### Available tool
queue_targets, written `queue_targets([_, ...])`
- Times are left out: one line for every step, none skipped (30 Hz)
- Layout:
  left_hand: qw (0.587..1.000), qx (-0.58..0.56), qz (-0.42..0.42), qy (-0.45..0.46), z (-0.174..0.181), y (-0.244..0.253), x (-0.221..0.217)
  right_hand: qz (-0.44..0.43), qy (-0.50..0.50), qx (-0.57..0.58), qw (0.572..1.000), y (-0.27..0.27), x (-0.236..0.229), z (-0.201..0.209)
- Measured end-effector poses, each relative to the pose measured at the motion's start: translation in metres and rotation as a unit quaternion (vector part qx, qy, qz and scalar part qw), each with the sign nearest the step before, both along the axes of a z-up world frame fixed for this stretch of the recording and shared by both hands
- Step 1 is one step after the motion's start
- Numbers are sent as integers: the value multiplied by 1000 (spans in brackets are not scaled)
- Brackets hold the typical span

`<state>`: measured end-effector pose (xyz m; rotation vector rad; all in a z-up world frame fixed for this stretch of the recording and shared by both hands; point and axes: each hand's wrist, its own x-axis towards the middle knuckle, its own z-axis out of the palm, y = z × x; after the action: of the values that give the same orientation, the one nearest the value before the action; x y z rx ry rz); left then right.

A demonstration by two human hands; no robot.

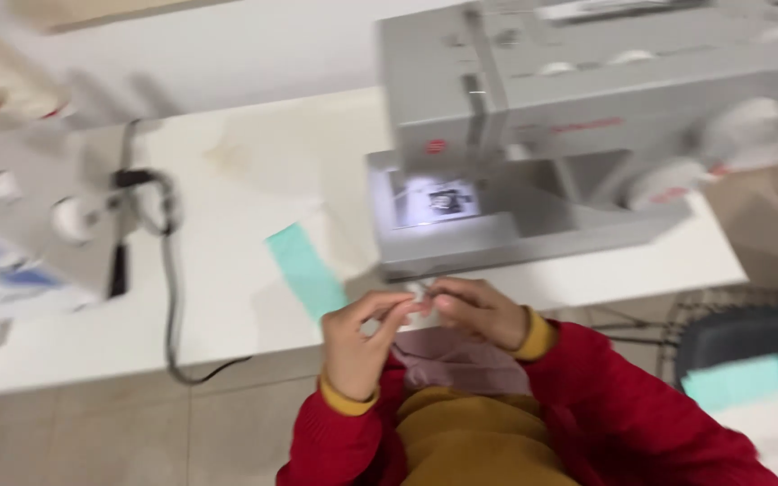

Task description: Sewing a fabric face mask using a sewing machine.

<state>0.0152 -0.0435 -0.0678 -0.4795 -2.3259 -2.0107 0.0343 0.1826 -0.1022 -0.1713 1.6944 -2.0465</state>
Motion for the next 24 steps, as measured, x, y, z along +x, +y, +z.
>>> queue_targets([1000,-1,18,3,2,-3,-1,18,3,-1,1000,-1,-6,-1])
queue_targets([1000,-4,16,2,5,-4,-2,30,7,0,1000,-1,-12,-2])
queue_targets([1000,-6,3,-3,6,-3,-2,31,7,1,1000,1,-12,-4])
queue_targets([1000,-7,9,-5,7,-5,-3,37,5,1,999,-1,-16,-1])
queue_targets([1000,-6,1,-2,8,-5,-3,41,4,20,999,-2,-18,2])
queue_targets([1000,-5,-7,0,9,-5,-3,45,3,40,998,-3,-19,5])
queue_targets([1000,-6,-6,-1,9,-6,-4,46,3,39,998,-4,-20,6])
queue_targets([1000,-6,-6,4,10,-7,-5,49,12,30,998,-5,-21,6])
queue_targets([1000,-5,-5,9,10,-7,-6,53,22,22,998,-5,-23,8])
queue_targets([1000,-5,-3,9,12,-7,-7,55,22,22,998,-6,-23,12])
queue_targets([1000,-8,-4,10,13,-7,-8,43,25,51,997,-8,-23,16])
queue_targets([1000,-11,-5,12,14,-7,-9,31,29,79,996,-9,-24,20])
queue_targets([1000,-11,-4,12,16,-7,-10,32,29,79,996,-7,-25,13])
queue_targets([1000,-16,-2,15,17,-7,-11,18,34,72,997,-5,-26,7])
queue_targets([1000,-23,0,18,18,-7,-11,4,39,64,997,-4,-26,0])
queue_targets([1000,-23,1,18,20,-10,-16,5,39,64,997,-4,-24,6])
queue_targets([998,-48,7,29,22,-12,-22,3,54,90,994,-5,-25,13])
queue_targets([997,-72,13,40,25,-16,-29,1,69,116,991,-6,-25,19])
queue_targets([996,-72,20,39,21,-26,-49,8,70,115,991,2,-22,14])
queue_targets([989,-99,16,109,17,-38,-68,-2,110,174,979,9,-19,8])
queue_targets([976,-127,13,178,13,-50,-86,-11,151,231,961,17,-16,3])
queue_targets([976,-128,22,175,15,-66,-117,-2,152,231,961,18,-11,7])
queue_targets([960,-175,63,210,19,-82,-152,-23,199,297,934,18,-7,12])
queue_targets([939,-221,104,244,23,-98,-186,-44,245,360,899,20,-3,17])
